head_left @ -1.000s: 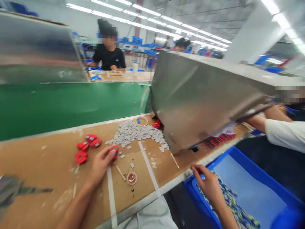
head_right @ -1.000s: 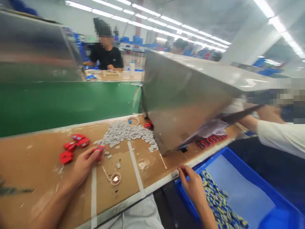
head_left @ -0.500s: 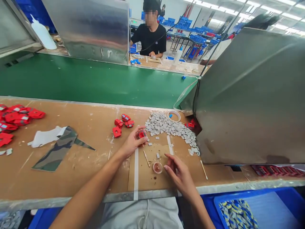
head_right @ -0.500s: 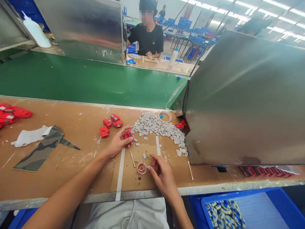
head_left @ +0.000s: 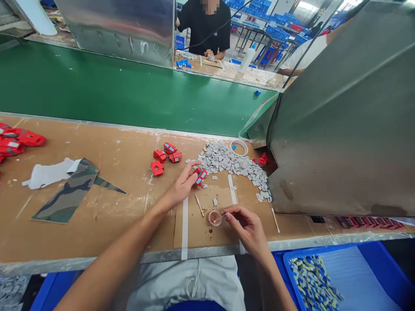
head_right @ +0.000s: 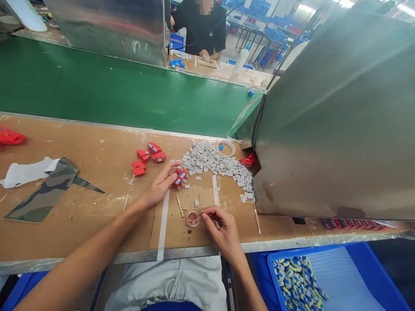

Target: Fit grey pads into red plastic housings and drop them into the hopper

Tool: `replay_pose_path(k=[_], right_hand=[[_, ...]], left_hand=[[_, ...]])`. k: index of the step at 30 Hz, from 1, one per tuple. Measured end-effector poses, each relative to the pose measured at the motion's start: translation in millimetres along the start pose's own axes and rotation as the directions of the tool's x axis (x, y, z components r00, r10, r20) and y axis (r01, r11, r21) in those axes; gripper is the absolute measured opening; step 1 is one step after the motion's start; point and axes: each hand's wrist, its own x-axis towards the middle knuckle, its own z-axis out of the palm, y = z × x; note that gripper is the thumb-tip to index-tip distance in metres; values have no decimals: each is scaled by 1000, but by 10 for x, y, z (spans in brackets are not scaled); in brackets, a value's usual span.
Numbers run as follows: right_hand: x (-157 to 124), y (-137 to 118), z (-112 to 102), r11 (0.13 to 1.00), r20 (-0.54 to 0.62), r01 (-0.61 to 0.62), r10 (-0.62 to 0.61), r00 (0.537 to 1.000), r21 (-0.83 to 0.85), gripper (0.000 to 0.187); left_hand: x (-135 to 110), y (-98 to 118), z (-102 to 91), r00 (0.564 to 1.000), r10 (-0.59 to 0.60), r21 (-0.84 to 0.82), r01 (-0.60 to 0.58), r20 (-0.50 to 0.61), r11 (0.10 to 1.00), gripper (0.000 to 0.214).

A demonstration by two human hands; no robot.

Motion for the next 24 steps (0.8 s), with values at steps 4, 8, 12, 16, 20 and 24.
replay_pose_path(k=[4,8,12,16,20,24], right_hand=[[-63,10,11,993,-39,-68,72,997,97,33],[-43,-46,27,990,-13,-69,71,997,123,33],[-32,-38,43,984,-7,-77,79,997,163,34],[-56,52,55,958,-59,-105,124,990,265,33],[-39,157,56,929,-105,-131,177,979,345,33],[7,259,66,892,-78,-177,229,970,416,35]], left_hand=[[26,-38,-17,999,-43,-82,43,9,996,28],[43,-40,-16,996,-68,-93,62,-64,994,24],[44,-31,-12,996,-76,-78,71,-57,994,32],[37,-36,8,999,-51,53,52,-16,997,41],[7,-75,64,998,58,324,-60,15,944,35],[-26,-120,91,993,89,501,-115,76,858,28]])
